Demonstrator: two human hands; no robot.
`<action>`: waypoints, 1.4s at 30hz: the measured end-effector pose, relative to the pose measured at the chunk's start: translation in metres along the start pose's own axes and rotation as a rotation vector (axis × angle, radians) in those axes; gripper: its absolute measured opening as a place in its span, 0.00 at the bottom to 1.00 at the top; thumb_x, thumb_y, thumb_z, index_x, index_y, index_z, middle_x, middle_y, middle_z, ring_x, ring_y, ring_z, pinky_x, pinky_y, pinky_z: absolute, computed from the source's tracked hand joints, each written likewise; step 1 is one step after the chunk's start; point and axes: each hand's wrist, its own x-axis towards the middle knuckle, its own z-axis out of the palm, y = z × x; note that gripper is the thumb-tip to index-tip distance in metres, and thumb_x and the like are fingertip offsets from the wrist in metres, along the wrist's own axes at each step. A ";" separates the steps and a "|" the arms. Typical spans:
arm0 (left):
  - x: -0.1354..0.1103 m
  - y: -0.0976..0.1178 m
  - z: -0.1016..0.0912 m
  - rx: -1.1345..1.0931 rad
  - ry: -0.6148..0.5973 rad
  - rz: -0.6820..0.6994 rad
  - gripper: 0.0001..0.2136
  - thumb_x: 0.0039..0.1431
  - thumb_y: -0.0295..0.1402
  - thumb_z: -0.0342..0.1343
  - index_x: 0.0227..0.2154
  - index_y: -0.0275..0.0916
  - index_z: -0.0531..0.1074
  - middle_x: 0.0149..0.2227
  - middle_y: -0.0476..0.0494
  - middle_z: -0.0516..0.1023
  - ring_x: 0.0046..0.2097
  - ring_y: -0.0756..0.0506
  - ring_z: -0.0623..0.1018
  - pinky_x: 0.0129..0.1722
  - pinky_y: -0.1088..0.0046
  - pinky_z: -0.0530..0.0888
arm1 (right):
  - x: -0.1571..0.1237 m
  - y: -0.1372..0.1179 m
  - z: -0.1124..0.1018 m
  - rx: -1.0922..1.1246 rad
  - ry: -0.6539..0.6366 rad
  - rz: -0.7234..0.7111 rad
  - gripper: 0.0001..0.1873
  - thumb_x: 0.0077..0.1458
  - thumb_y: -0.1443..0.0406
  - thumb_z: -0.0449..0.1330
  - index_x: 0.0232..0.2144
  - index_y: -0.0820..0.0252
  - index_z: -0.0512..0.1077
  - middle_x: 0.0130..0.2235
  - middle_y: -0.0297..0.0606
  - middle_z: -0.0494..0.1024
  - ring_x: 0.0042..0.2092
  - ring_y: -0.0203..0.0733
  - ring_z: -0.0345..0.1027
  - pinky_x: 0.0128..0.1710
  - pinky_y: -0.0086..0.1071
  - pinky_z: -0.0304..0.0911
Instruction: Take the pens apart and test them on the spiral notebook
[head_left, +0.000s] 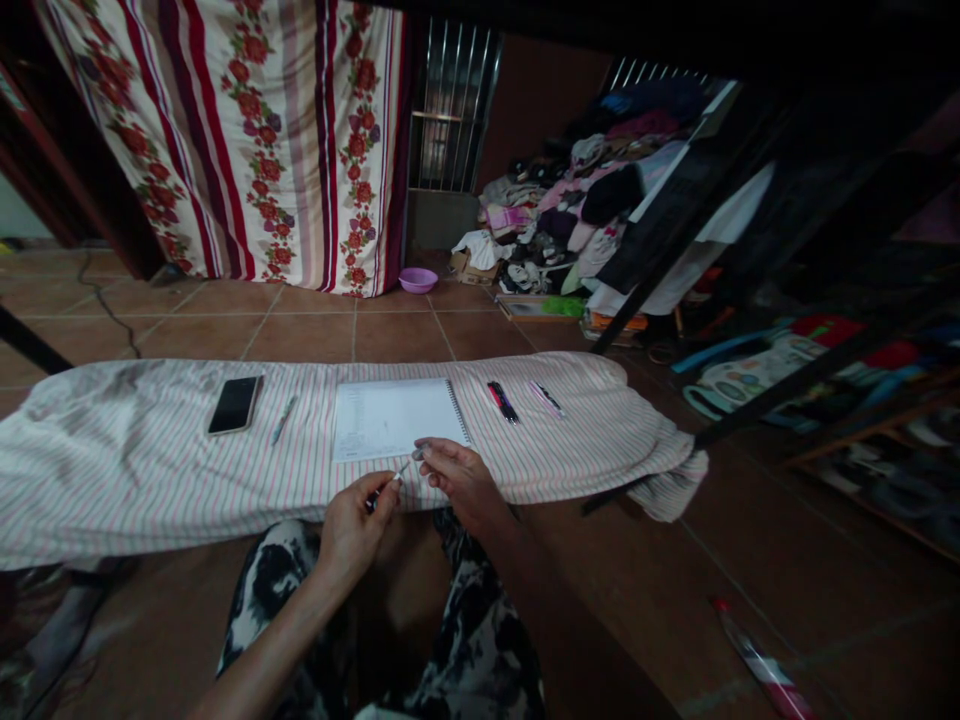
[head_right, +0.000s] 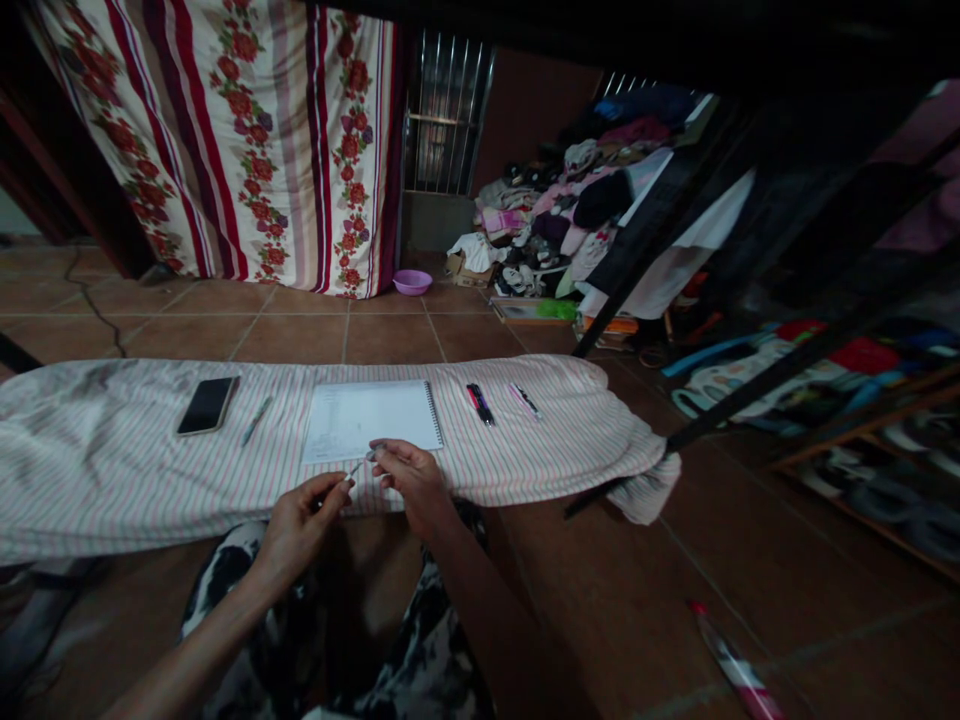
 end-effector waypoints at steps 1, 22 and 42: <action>0.000 0.000 0.000 0.005 0.001 0.006 0.16 0.55 0.44 0.48 0.33 0.38 0.75 0.25 0.47 0.76 0.27 0.48 0.73 0.28 0.75 0.68 | -0.001 0.000 0.001 -0.004 -0.005 0.001 0.16 0.36 0.60 0.68 0.30 0.62 0.76 0.28 0.36 0.75 0.27 0.31 0.63 0.24 0.25 0.54; 0.001 -0.001 -0.001 0.037 0.005 0.028 0.15 0.56 0.41 0.48 0.35 0.39 0.75 0.31 0.45 0.79 0.31 0.47 0.75 0.32 0.74 0.70 | -0.002 0.001 0.005 -0.074 -0.022 -0.010 0.15 0.37 0.59 0.67 0.29 0.62 0.76 0.23 0.33 0.73 0.26 0.32 0.64 0.23 0.25 0.55; 0.002 0.005 -0.002 0.050 0.002 0.030 0.14 0.55 0.40 0.49 0.35 0.40 0.76 0.33 0.45 0.80 0.36 0.45 0.77 0.37 0.71 0.71 | -0.007 0.001 0.008 -0.191 -0.033 -0.053 0.13 0.37 0.60 0.66 0.29 0.60 0.77 0.23 0.34 0.74 0.26 0.33 0.64 0.23 0.26 0.58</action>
